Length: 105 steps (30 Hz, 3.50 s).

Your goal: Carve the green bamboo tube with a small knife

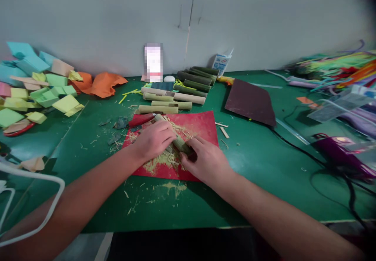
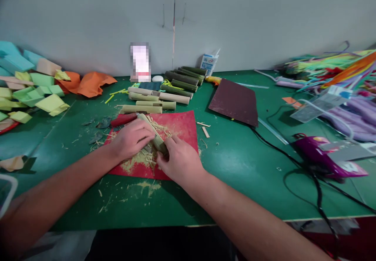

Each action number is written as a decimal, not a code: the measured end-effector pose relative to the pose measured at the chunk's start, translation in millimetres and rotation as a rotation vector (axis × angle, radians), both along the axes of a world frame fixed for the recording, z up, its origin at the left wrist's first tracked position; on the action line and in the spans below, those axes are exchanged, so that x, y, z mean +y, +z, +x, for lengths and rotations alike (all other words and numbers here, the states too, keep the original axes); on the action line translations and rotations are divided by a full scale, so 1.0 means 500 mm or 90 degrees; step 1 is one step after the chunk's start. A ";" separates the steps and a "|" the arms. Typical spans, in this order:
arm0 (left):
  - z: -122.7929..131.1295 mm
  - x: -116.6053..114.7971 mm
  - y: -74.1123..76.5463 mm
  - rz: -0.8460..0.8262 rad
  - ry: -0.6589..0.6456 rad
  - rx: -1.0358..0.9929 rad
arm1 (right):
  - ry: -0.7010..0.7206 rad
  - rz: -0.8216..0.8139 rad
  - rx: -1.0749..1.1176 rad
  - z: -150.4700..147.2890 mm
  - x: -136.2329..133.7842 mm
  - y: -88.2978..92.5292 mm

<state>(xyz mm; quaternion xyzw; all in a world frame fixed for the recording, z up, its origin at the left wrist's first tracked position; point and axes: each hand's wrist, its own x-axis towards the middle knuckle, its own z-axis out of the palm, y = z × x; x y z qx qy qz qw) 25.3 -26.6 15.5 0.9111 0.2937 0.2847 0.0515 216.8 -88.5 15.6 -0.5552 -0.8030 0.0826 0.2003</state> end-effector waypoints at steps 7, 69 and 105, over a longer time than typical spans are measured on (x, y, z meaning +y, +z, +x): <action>-0.001 0.005 -0.003 0.024 0.024 0.024 | -0.006 0.006 -0.003 -0.003 0.001 -0.002; -0.023 -0.006 0.001 0.105 0.172 0.084 | 0.004 -0.026 0.042 0.007 0.005 -0.008; -0.022 -0.001 -0.016 0.003 0.125 -0.062 | 0.004 -0.035 0.064 0.006 0.004 -0.006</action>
